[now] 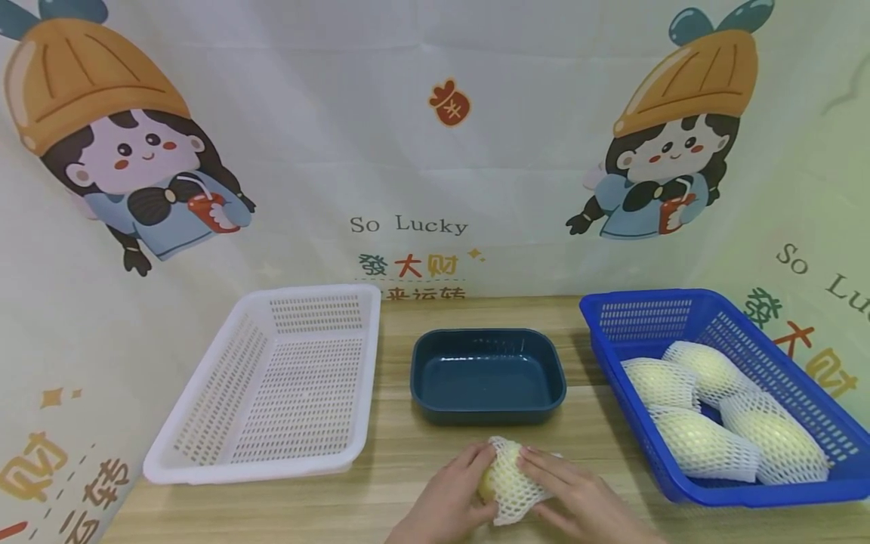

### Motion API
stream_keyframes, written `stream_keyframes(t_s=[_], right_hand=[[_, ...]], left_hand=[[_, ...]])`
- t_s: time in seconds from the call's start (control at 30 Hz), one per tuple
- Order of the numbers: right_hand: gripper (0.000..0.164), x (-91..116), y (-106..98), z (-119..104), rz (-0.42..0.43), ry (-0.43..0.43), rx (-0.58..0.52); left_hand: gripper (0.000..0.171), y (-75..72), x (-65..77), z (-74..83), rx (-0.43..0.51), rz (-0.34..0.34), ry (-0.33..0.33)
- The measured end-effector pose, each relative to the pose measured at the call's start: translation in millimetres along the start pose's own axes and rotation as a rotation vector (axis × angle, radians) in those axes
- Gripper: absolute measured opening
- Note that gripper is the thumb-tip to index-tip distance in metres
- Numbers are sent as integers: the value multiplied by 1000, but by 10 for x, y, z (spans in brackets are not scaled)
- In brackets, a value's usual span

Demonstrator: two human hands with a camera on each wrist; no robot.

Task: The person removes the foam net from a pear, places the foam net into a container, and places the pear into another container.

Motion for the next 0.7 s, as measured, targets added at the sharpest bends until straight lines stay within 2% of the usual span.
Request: stream_keyframes(t_s=[0.2,0.4,0.57,0.7], right_hand=[[43,-2,1,8,16,-7,-17],[38,1,-18,6,78,-68,-29],[36,11,-37,2,115,-96,-21],[36,16,-46,2,114,-102,-19]], left_hand=[[69,20,-34,16,-16,13,19],[73,11,-57,63,-57,30,49],[76,29,-91,81,-74,11,40],[77,53,-111,80,-75,4,33]])
Point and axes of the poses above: each hand's wrist, its own x-axis away from the middle knuckle, its own y-axis out of the palm, z = x × y, the point moved 4 cm from there along -x, towards the middle knuckle, and after that the axes turned 11 degrees about -z, right-handed, at the moved point
